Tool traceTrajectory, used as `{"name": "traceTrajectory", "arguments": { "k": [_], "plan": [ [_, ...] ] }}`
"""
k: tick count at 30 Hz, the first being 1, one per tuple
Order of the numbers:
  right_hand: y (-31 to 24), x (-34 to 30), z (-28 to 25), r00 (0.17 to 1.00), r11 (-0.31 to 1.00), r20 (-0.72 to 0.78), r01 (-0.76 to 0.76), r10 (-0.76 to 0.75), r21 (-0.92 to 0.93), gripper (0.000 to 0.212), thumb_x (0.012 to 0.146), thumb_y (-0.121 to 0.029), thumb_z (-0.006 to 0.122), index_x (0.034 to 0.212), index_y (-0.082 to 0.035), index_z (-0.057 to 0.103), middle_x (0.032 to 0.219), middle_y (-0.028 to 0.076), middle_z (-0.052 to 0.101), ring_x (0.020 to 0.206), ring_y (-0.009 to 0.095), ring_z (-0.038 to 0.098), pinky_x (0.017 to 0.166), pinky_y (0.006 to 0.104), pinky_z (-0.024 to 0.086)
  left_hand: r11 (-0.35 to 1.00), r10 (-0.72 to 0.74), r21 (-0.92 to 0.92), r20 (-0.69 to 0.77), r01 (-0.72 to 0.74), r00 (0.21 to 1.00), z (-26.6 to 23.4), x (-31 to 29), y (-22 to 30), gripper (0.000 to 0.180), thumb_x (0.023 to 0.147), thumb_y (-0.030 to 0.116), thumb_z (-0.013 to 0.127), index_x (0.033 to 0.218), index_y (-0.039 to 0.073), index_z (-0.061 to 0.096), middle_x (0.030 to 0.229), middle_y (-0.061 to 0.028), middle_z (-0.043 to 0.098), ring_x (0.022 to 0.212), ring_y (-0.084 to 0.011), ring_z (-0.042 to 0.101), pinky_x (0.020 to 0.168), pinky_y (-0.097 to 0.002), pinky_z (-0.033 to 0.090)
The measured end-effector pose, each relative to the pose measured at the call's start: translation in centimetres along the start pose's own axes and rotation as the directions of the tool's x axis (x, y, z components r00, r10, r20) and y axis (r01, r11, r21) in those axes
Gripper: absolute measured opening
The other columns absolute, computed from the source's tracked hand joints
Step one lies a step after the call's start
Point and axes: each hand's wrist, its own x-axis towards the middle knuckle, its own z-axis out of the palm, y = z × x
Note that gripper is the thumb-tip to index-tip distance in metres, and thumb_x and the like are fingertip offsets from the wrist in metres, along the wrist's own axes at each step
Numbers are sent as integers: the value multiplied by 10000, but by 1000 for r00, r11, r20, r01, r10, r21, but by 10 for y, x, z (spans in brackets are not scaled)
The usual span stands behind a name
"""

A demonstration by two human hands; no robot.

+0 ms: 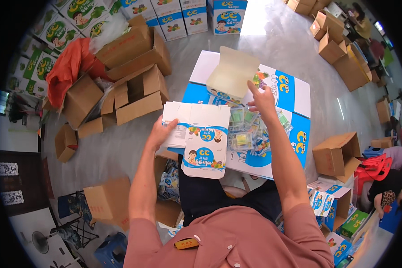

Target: Manual packaging of plastic pouches into cardboard retail boxes at a workstation.

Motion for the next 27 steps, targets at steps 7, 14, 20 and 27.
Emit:
{"name": "traceTrajectory", "arguments": {
  "k": [7, 14, 20, 27],
  "plan": [
    [6, 36, 10, 990, 996, 136, 43, -32, -78, 475, 910, -184, 634, 1270, 111, 538, 877, 172, 702, 605, 224, 704, 495, 313, 567, 984, 32, -162, -278, -80, 960, -15, 0, -16, 603, 973, 316, 691, 1387, -72, 487, 1304, -168, 610, 1152, -211, 609, 987, -333, 477],
    [-21, -12, -20, 906, 878, 151, 422, -397, -227, 363, 904, -95, 581, 1219, 86, 584, 757, 183, 688, 584, 231, 706, 509, 328, 547, 920, 184, -178, -593, -350, 784, -13, -43, 37, 573, 1022, 282, 617, 1447, -58, 439, 1420, -155, 530, 1265, -233, 538, 1040, -369, 449],
    [19, -96, 34, 817, 768, 340, 564, -466, -302, 449, 869, -114, 631, 1281, 56, 579, 842, 256, 691, 783, 355, 718, 699, 429, 553, 860, 473, -16, -348, -509, 810, 60, -62, 60, 641, 992, 217, 649, 1507, -43, 371, 1510, -165, 444, 1392, -237, 425, 1099, -368, 385],
    [23, -110, -25, 866, 899, 295, 435, -404, -46, 555, 904, -327, 737, 1302, 36, 603, 1003, 206, 714, 856, 345, 705, 785, 424, 568, 906, 330, -119, -402, -406, 854, 56, -57, 45, 525, 994, 133, 628, 1452, -49, 446, 1369, -147, 574, 1241, -228, 557, 1041, -362, 446]
  ]
}}
